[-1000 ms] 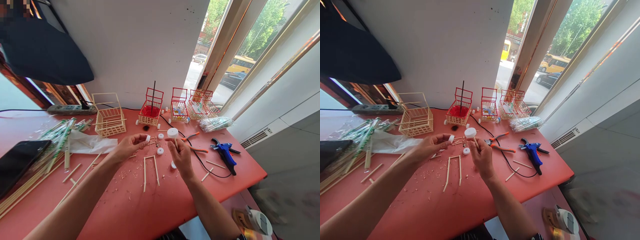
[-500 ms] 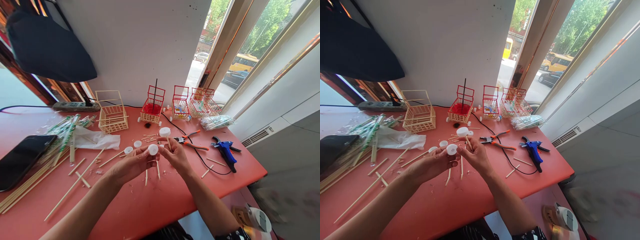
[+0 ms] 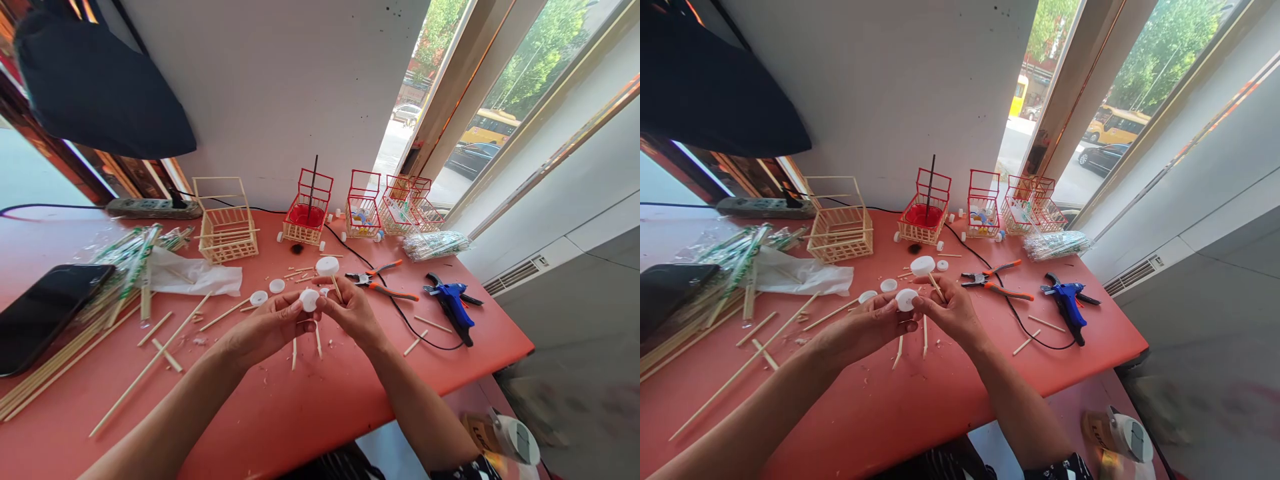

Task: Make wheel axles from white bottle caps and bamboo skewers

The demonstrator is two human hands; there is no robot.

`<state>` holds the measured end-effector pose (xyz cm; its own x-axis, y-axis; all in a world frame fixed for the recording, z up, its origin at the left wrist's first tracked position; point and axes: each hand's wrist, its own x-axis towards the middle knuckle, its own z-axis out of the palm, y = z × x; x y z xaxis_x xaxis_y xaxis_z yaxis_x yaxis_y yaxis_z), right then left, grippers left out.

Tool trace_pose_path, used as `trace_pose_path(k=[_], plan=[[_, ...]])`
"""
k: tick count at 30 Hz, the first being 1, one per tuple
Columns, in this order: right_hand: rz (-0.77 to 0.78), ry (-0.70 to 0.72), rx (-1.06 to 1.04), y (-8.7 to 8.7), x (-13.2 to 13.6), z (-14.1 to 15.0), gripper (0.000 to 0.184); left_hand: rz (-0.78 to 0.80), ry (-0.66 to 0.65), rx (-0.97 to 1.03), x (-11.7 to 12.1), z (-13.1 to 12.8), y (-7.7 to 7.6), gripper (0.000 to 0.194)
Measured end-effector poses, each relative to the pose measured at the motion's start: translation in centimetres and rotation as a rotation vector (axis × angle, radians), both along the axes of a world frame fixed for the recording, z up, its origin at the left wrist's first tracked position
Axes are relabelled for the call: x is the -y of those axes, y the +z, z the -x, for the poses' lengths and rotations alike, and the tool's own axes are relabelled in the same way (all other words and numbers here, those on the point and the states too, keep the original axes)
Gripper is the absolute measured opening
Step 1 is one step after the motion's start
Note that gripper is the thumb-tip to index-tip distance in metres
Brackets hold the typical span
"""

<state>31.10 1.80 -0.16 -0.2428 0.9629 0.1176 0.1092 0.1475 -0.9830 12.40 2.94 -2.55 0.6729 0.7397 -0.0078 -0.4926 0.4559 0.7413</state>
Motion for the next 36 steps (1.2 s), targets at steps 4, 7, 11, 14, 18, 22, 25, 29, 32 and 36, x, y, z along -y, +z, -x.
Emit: trace_pose_path(k=[4, 7, 11, 14, 18, 22, 25, 29, 32, 36], plan=[[0.006, 0.027, -0.008, -0.2, 0.0, 0.1, 0.048, -0.011, 0.017, -0.027, -0.1, 0.0, 0.1, 0.035], [0.010, 0.022, 0.013, -0.2, 0.0, 0.1, 0.050, -0.028, 0.040, -0.047, -0.1, 0.0, 0.1, 0.036], [0.001, 0.018, 0.024, -0.3, 0.0, 0.1, 0.053, -0.044, 0.080, -0.070, -0.1, 0.0, 0.2, 0.037], [0.008, 0.031, 0.028, -0.5, -0.1, 0.2, 0.053, -0.058, 0.088, -0.088, 0.0, 0.0, 0.3, 0.035], [0.005, 0.040, 0.033, -0.6, -0.1, 0.3, 0.052, -0.073, 0.079, -0.110, 0.0, 0.2, 0.4, 0.036], [-0.003, 0.044, 0.039, -0.4, -0.1, 0.4, 0.049, -0.077, 0.077, -0.124, 0.0, 0.3, 0.5, 0.037], [-0.008, 0.024, 0.042, -0.2, -0.1, 0.3, 0.049, -0.086, 0.101, -0.132, 0.2, 0.0, 1.1, 0.038], [-0.033, -0.081, 0.025, 0.1, 0.0, 0.1, 0.046, -0.110, 0.286, -0.237, 0.5, -0.5, 2.1, 0.038], [-0.060, -0.145, 0.068, 0.3, 0.2, 0.1, 0.042, -0.180, 0.482, -0.394, 0.6, -0.7, 2.2, 0.039], [-0.057, -0.102, 0.095, 0.4, 0.2, 0.4, 0.035, -0.384, 0.700, -0.588, 0.8, -0.7, 2.1, 0.036]])
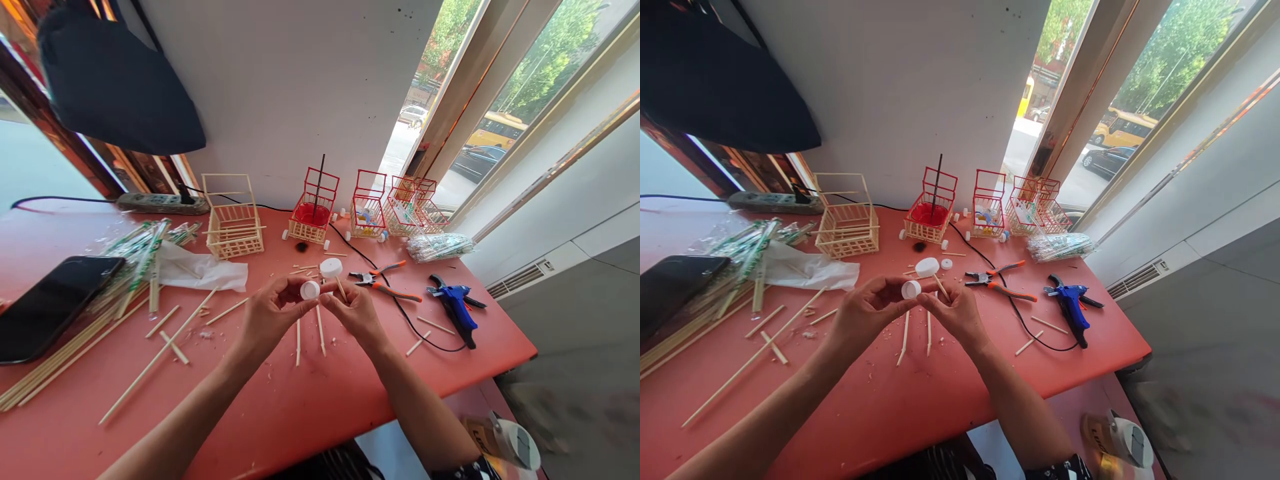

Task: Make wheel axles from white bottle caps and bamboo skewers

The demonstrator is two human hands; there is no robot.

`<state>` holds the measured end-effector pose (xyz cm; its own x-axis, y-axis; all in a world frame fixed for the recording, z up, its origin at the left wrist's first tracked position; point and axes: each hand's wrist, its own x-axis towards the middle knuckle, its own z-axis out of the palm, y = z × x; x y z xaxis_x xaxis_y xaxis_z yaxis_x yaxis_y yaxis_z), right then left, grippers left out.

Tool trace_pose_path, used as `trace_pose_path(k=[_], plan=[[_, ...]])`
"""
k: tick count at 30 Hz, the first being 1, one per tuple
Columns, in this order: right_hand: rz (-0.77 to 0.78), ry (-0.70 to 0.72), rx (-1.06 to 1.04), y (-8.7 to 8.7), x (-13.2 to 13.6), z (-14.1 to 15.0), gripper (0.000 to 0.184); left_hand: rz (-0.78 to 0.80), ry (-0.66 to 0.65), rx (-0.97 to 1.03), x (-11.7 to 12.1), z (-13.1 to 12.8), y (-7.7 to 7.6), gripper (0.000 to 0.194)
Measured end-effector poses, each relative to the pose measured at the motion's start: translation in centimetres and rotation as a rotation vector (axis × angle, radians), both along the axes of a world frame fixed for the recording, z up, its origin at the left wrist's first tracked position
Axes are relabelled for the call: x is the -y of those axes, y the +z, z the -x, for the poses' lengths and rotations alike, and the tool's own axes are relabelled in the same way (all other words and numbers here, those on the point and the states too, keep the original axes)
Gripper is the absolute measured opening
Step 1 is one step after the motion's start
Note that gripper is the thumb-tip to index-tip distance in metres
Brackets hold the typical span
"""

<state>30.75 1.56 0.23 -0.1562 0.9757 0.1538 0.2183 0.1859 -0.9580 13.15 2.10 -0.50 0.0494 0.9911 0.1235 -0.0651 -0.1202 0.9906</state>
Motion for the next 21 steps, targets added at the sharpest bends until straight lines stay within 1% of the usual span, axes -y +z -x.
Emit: trace_pose_path(k=[3, 5, 7, 9, 13, 15, 17, 21], plan=[[0.021, 0.016, -0.031, -0.1, 0.0, 0.2, 0.034, -0.129, 0.068, -0.100, 0.4, -0.1, 0.2, 0.029], [0.038, 0.000, -0.024, -0.2, 0.0, 0.3, 0.035, -0.170, 0.072, -0.126, 0.6, -0.3, 0.5, 0.028], [0.043, -0.009, -0.008, -0.3, 0.0, 0.3, 0.036, -0.173, 0.075, -0.142, 0.7, -0.5, 0.6, 0.028], [0.039, -0.002, -0.007, -0.2, 0.0, 0.3, 0.038, -0.114, 0.046, -0.089, 0.6, -0.5, 0.6, 0.030], [0.014, 0.022, -0.014, 0.0, 0.0, 0.3, 0.037, 0.095, -0.112, 0.136, 0.3, 0.1, 0.8, 0.034], [-0.001, 0.026, 0.011, 0.1, 0.0, 0.3, 0.037, 0.163, -0.158, 0.163, 0.3, 0.5, 1.0, 0.032], [-0.008, 0.025, 0.039, 0.2, 0.0, 0.3, 0.037, 0.205, -0.178, 0.169, 0.3, 0.7, 1.1, 0.032], [-0.013, 0.015, 0.068, 0.2, 0.1, 0.4, 0.039, 0.266, -0.212, 0.239, 0.2, 0.9, 0.8, 0.034]])
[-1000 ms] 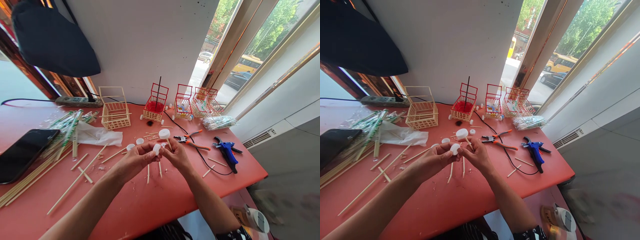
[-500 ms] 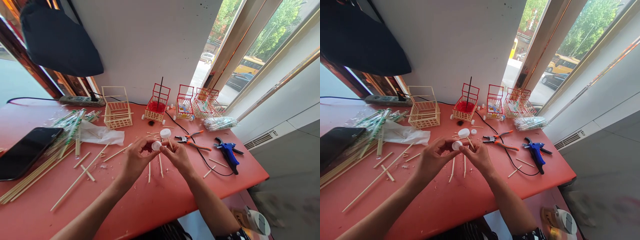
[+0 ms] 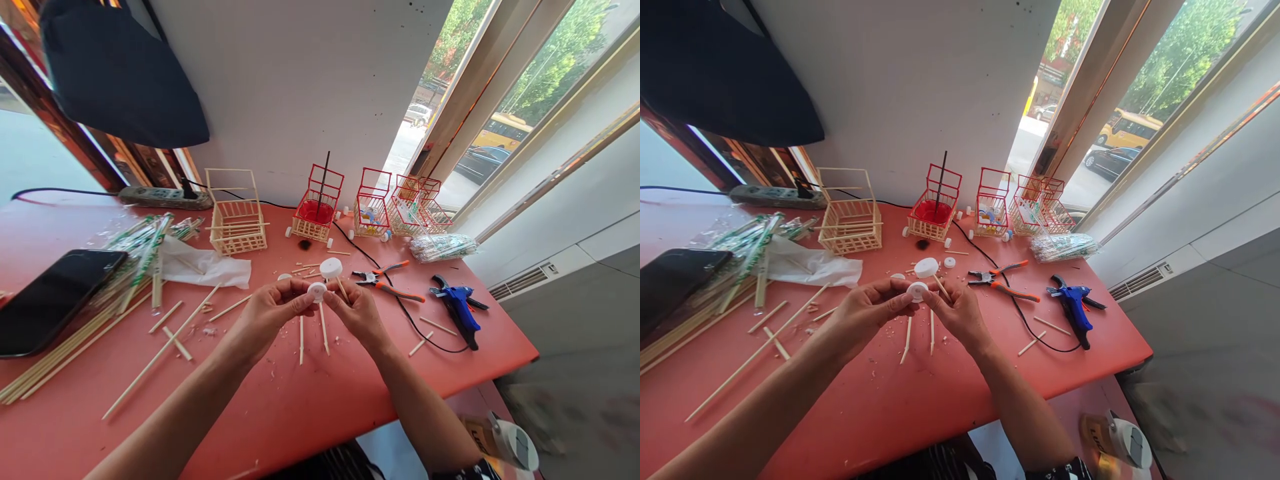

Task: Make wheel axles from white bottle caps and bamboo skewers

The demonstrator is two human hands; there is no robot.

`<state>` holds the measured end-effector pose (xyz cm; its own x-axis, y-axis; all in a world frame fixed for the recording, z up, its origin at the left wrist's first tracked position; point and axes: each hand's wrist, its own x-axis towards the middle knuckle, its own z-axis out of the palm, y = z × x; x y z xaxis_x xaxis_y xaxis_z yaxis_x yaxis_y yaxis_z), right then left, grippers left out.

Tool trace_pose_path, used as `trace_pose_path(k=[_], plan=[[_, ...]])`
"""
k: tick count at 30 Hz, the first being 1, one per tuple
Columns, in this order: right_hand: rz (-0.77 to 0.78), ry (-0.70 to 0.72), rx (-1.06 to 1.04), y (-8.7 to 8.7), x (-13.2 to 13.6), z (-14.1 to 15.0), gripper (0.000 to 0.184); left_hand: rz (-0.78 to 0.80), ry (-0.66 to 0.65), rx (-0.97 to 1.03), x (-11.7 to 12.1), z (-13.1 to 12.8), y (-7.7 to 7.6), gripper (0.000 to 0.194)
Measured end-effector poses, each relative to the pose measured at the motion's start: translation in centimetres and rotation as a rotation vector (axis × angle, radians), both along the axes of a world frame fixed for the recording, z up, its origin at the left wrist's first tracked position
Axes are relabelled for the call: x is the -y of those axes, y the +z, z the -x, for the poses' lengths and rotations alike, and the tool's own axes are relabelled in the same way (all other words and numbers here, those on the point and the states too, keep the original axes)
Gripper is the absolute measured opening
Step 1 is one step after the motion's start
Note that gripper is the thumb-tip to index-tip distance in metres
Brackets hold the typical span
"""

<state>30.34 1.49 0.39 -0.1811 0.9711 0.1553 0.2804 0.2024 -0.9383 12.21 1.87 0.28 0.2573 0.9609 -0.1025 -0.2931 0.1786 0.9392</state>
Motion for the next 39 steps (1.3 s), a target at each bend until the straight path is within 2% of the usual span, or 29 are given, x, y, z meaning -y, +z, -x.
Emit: trace_pose_path(k=[10, 18, 25, 32, 39], plan=[[-0.053, 0.056, 0.057, 0.1, 0.1, -0.3, 0.035, 0.040, -0.075, 0.115, 0.0, 0.1, -0.5, 0.030], [-0.033, 0.073, 0.051, 0.2, 0.2, -0.3, 0.039, 0.059, -0.117, 0.148, -0.1, 0.0, -0.7, 0.030], [-0.057, 0.065, 0.068, 0.2, 0.2, -0.3, 0.033, 0.066, -0.160, 0.139, -0.2, 0.4, -0.9, 0.027], [-0.107, -0.025, 0.141, -0.2, 0.2, -0.3, 0.028, 0.052, -0.118, 0.074, -0.5, 0.6, -1.0, 0.028], [-0.119, -0.039, 0.125, -0.4, 0.1, -0.2, 0.026, 0.135, -0.039, 0.156, -0.3, 0.1, -1.2, 0.034]])
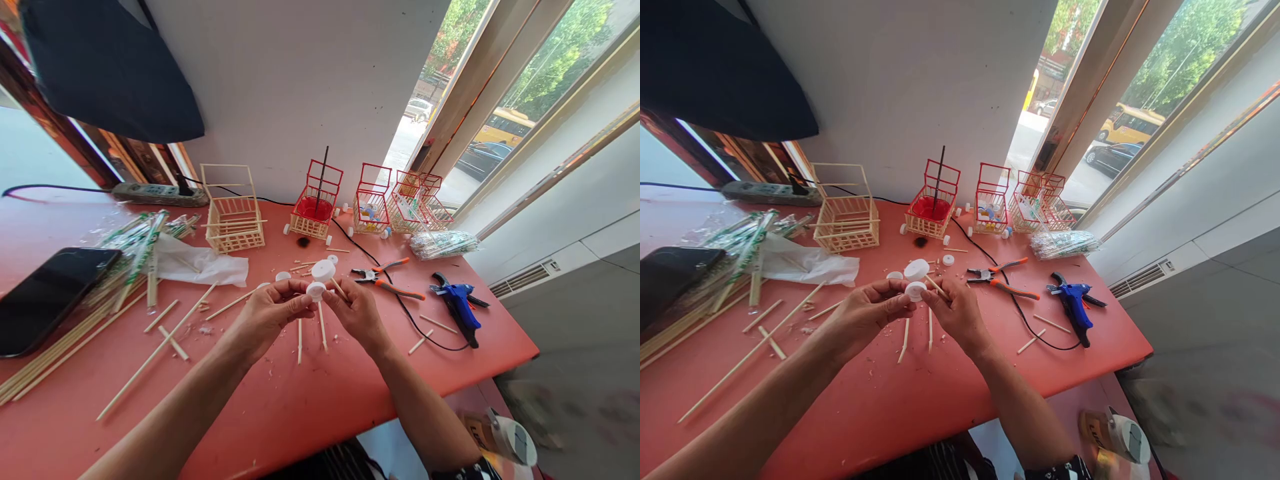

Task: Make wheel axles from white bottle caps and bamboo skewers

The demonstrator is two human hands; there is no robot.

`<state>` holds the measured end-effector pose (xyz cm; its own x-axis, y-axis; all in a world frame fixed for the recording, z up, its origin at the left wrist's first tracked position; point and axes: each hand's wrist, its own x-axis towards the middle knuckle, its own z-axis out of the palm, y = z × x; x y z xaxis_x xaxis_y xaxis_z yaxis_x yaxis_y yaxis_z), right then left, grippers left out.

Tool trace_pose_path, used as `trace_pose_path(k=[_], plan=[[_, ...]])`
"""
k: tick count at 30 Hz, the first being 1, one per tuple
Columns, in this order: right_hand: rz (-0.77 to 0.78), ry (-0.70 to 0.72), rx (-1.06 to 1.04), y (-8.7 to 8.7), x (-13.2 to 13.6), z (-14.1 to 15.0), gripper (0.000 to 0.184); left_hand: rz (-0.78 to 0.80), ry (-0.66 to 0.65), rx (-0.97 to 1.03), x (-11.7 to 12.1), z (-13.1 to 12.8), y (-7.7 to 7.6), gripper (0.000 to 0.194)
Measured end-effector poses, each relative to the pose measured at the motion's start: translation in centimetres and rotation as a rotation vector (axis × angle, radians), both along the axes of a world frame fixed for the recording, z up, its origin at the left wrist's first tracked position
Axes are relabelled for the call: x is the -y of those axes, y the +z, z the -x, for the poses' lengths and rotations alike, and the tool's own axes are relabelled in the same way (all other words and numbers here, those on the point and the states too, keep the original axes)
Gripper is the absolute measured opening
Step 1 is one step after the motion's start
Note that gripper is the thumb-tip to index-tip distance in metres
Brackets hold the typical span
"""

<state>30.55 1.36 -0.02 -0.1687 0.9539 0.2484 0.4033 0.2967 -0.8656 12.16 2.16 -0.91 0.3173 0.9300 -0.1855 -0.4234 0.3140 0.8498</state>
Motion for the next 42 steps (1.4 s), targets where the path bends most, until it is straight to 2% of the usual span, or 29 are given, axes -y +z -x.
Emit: trace_pose_path(k=[14, 25, 31, 36, 42], plan=[[-0.013, 0.066, -0.048, 0.7, 0.2, 0.2, 0.025, -0.040, -0.085, 0.041, 0.1, 0.1, 0.1, 0.029], [0.083, 0.052, -0.089, 0.7, 0.0, 0.0, 0.031, -0.103, 0.094, -0.142, 0.0, -0.1, 0.6, 0.037], [0.118, 0.043, -0.039, 0.7, -0.1, -0.2, 0.029, -0.161, 0.020, -0.170, 0.0, 0.0, 0.7, 0.032], [0.145, 0.152, -0.075, 0.7, -0.3, -0.5, 0.031, -0.192, -0.045, -0.153, 0.2, 0.1, 1.0, 0.029], [0.154, 0.240, -0.116, 0.9, -0.2, -0.4, 0.042, -0.206, -0.099, -0.088, 0.4, 0.3, 1.0, 0.028]])
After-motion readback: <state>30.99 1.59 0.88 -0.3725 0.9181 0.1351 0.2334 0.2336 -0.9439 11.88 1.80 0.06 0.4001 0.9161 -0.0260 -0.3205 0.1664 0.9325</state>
